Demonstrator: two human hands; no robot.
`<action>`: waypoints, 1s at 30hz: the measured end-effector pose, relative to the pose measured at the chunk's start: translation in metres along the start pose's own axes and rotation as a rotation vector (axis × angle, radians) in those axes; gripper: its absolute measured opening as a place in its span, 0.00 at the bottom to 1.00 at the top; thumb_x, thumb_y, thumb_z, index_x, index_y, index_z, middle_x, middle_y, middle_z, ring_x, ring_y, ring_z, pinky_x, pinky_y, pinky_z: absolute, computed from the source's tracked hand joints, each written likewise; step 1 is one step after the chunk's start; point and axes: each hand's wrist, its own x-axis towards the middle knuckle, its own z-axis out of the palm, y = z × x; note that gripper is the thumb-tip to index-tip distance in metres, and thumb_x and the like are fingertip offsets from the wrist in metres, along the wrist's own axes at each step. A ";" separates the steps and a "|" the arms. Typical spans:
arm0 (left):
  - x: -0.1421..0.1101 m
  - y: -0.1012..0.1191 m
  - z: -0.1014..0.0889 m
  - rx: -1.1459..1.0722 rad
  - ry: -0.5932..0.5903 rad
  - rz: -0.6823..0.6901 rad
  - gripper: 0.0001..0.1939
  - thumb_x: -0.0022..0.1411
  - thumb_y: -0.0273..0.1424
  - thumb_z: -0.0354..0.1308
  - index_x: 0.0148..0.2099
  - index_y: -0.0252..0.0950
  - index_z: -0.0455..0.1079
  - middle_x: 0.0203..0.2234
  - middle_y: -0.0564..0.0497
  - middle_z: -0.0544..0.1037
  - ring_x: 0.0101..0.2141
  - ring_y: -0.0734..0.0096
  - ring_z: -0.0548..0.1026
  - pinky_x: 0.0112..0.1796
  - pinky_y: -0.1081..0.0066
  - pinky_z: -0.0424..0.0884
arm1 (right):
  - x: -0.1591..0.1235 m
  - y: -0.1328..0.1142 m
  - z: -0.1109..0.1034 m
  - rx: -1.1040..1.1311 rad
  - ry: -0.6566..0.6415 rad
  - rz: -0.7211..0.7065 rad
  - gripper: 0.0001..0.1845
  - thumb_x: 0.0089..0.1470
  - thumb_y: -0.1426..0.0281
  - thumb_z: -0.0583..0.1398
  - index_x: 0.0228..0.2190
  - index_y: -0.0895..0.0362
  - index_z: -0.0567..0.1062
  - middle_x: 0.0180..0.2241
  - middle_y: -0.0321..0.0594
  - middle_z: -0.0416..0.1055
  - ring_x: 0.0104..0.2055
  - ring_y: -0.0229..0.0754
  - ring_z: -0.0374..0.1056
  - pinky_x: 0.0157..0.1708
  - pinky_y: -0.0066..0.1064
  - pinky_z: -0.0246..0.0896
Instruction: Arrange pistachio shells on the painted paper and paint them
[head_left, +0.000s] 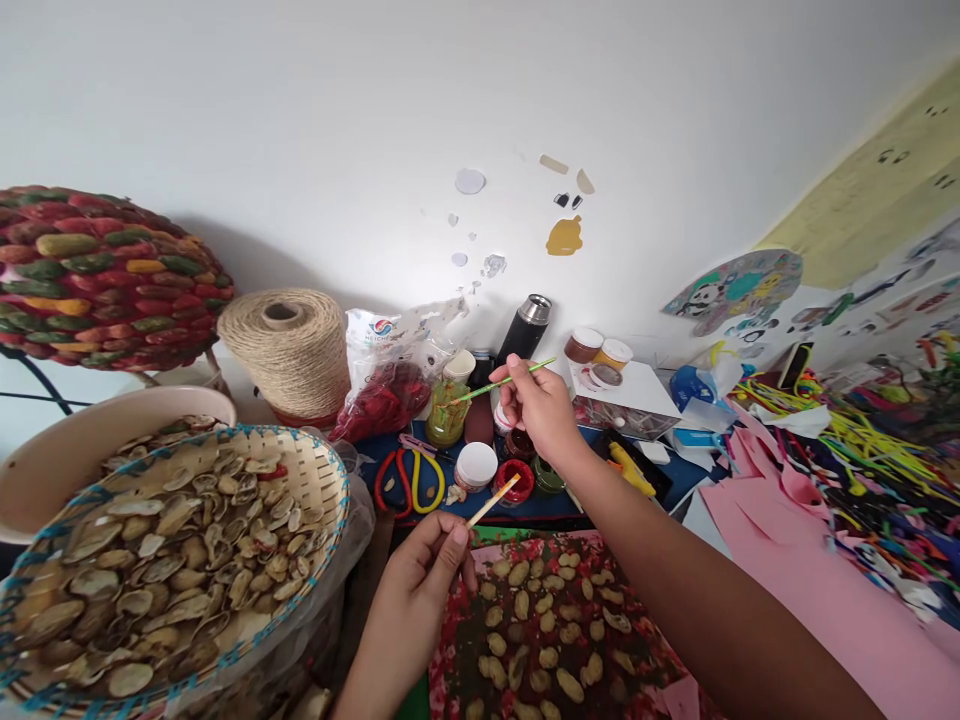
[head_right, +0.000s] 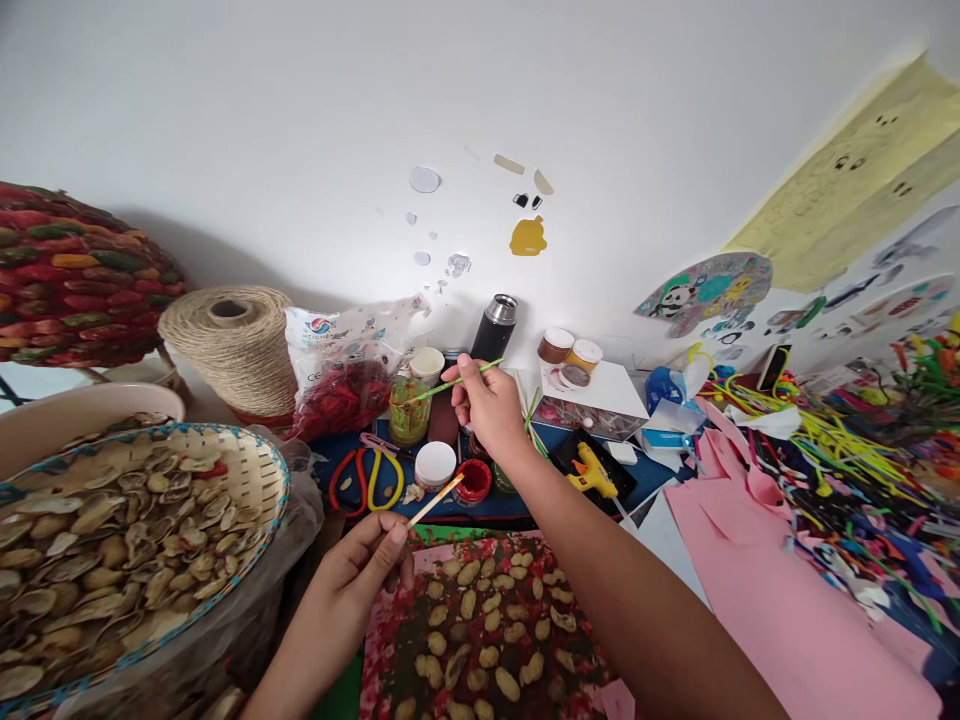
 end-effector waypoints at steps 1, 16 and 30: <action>0.000 -0.001 0.000 0.000 0.003 -0.001 0.28 0.68 0.59 0.57 0.34 0.39 0.70 0.23 0.53 0.74 0.27 0.67 0.68 0.34 0.70 0.65 | 0.000 0.000 0.001 0.026 0.007 0.004 0.32 0.55 0.39 0.67 0.30 0.58 0.80 0.19 0.30 0.66 0.14 0.30 0.58 0.12 0.24 0.45; 0.000 -0.004 -0.002 0.038 0.008 -0.005 0.28 0.69 0.59 0.56 0.34 0.38 0.70 0.24 0.53 0.73 0.28 0.67 0.67 0.35 0.70 0.64 | -0.006 0.001 -0.013 0.145 0.124 0.050 0.32 0.53 0.39 0.69 0.30 0.57 0.78 0.19 0.29 0.65 0.14 0.31 0.57 0.12 0.24 0.40; 0.004 -0.005 -0.013 0.068 0.231 0.076 0.26 0.65 0.58 0.62 0.35 0.38 0.71 0.23 0.55 0.70 0.27 0.70 0.67 0.31 0.72 0.64 | -0.084 -0.009 -0.089 -0.191 0.202 -0.028 0.33 0.57 0.37 0.65 0.28 0.55 0.77 0.15 0.31 0.64 0.14 0.36 0.59 0.14 0.27 0.51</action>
